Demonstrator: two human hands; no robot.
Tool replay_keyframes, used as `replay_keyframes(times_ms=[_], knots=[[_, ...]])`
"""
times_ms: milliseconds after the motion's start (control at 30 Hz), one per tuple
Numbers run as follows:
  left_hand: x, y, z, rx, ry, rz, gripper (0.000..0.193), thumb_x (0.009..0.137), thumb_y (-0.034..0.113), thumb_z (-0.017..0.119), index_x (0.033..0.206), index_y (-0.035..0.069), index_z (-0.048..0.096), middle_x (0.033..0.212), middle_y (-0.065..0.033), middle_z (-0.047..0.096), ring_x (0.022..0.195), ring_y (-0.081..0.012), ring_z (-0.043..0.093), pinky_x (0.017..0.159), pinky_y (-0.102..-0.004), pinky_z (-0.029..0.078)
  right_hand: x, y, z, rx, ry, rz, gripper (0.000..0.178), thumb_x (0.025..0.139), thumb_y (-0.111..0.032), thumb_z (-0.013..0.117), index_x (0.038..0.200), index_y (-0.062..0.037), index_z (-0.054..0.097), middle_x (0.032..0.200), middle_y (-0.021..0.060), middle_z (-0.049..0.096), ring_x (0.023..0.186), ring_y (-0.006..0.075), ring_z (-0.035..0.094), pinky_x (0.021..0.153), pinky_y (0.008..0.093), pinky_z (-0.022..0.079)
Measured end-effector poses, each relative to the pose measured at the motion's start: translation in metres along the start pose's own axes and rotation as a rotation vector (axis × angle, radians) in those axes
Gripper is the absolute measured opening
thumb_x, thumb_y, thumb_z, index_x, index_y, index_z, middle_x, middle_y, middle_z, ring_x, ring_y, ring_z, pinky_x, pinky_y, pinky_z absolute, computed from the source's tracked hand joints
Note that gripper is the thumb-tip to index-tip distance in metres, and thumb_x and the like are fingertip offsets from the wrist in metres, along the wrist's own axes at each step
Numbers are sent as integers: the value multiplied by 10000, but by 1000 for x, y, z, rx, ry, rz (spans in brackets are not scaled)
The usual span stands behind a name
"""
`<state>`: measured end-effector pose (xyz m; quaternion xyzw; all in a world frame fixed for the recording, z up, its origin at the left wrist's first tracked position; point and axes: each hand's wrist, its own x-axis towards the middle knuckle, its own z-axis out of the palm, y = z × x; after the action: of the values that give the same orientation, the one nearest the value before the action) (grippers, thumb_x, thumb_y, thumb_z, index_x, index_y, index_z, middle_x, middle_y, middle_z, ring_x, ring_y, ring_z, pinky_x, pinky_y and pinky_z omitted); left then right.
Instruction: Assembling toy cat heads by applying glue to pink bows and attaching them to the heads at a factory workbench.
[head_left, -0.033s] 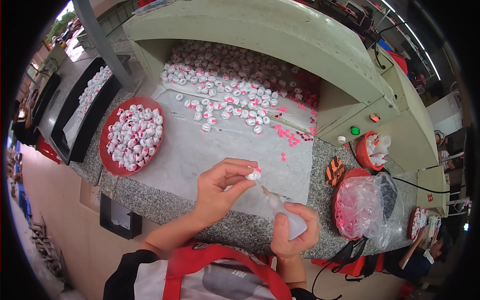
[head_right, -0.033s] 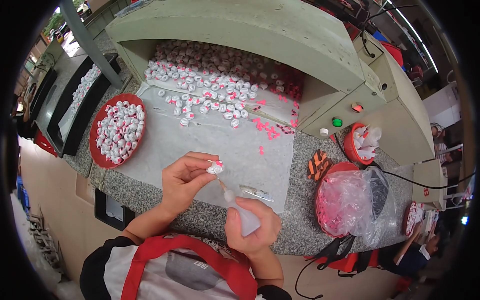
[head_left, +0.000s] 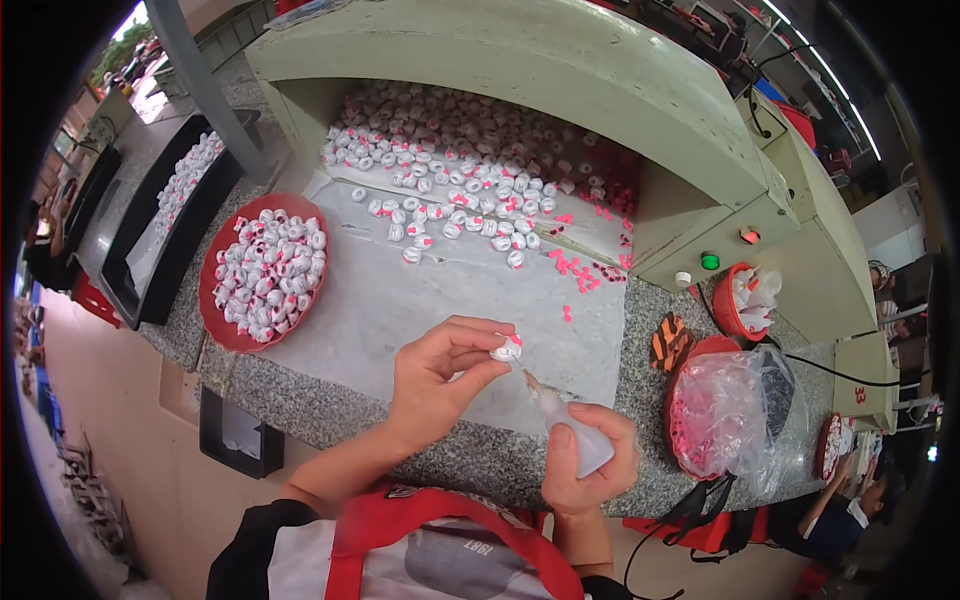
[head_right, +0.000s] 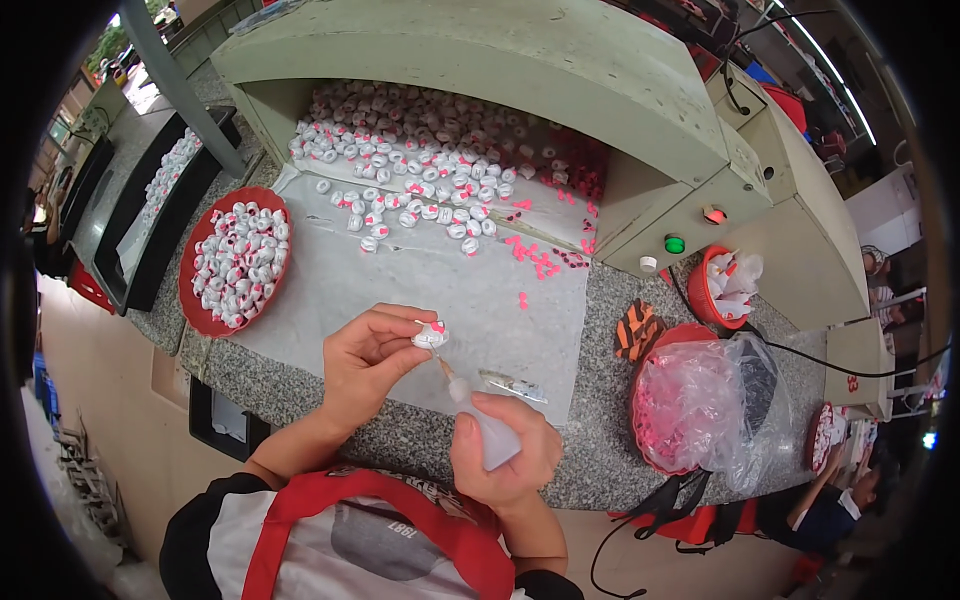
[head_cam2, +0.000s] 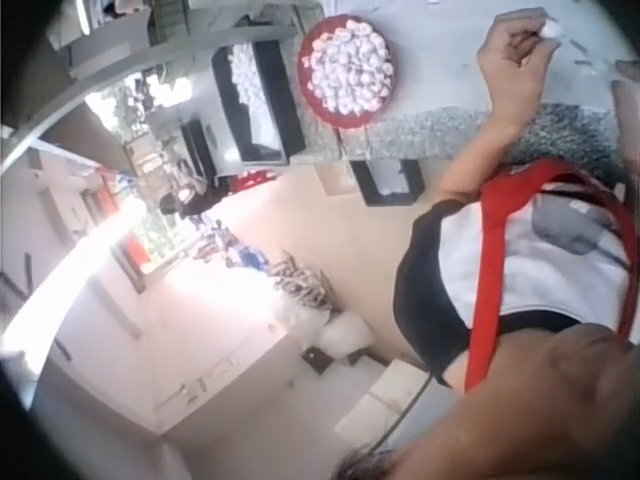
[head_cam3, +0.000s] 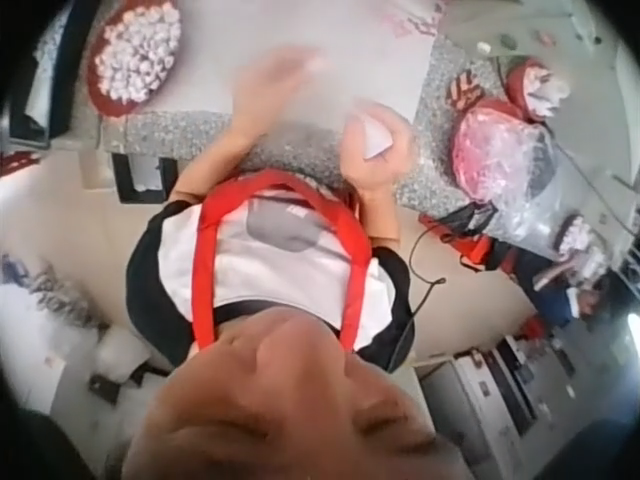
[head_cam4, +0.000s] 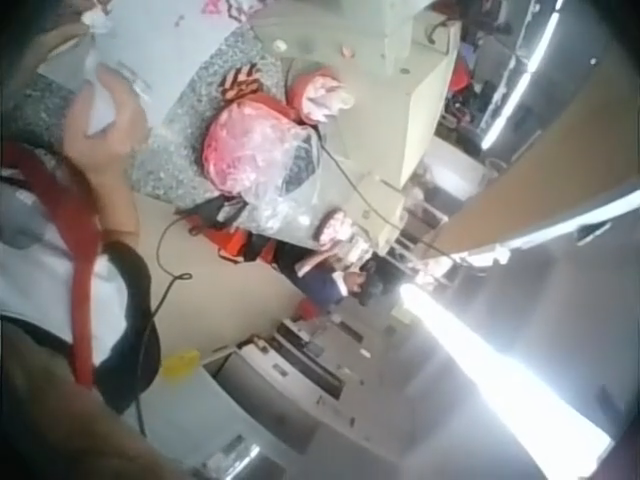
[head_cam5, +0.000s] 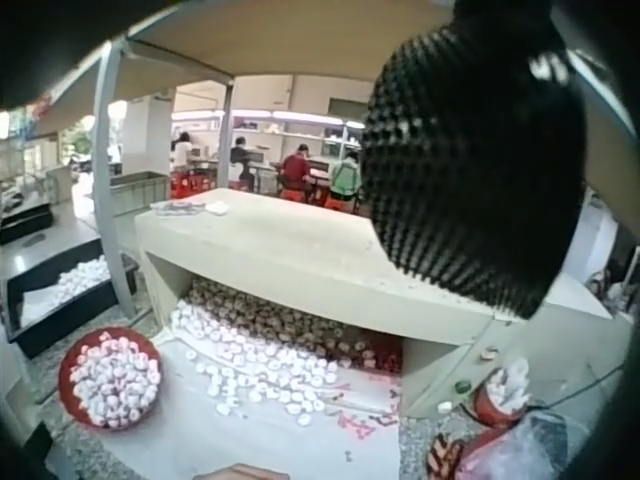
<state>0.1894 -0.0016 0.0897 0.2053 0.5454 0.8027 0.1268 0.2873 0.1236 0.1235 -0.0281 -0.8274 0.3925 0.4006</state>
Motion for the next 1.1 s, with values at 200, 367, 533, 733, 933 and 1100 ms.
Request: replay_keyframes(times_ms=[200, 367, 533, 733, 933, 1100], knots=[[-2, 7, 2, -62, 6, -74, 285, 737, -133, 558, 1000, -66, 473, 1073, -202, 530, 989, -233, 550, 841, -325, 482, -2, -1, 4, 35, 13, 59, 178, 710, -111, 606, 839, -2, 552, 740, 104, 597, 628, 166, 573, 576, 259, 455], [-1, 8, 3, -49, -12, -74, 277, 738, -132, 558, 994, -70, 474, 1075, -206, 528, 990, -236, 550, 829, -322, 489, -2, -1, 4, 69, 10, 80, 177, 703, -105, 610, 837, -3, 556, 734, 104, 603, 620, 173, 581, 575, 262, 460], [-1, 8, 2, -5, -17, -60, 277, 734, -140, 552, 991, -69, 476, 1076, -210, 526, 994, -235, 547, 814, -317, 497, 4, 0, 2, 55, -37, -30, 210, 654, -45, 644, 836, 9, 553, 723, 104, 616, 572, 209, 609, 528, 275, 487], [0, 6, 1, 1, -13, -47, 263, 744, -115, 563, 993, -56, 502, 1067, -166, 546, 991, -205, 551, 852, -293, 472, 5, -1, -5, 27, -90, 8, 213, 643, -33, 642, 832, 8, 554, 730, 99, 620, 586, 213, 614, 539, 280, 495], [3, 7, -2, -145, -43, -175, 281, 749, -113, 555, 1013, -49, 485, 1068, -171, 549, 988, -202, 554, 858, -286, 461, 3, 1, -2, 52, -3, 43, 146, 686, -102, 617, 791, -15, 564, 693, 100, 608, 566, 182, 581, 526, 270, 454], [4, 7, -4, -214, -47, -260, 312, 707, -108, 593, 987, -28, 482, 1051, -167, 554, 977, -238, 564, 846, -322, 456, 3, 2, -3, 70, -12, 24, 155, 698, -103, 611, 809, -10, 556, 704, 102, 608, 578, 178, 581, 533, 268, 457]])
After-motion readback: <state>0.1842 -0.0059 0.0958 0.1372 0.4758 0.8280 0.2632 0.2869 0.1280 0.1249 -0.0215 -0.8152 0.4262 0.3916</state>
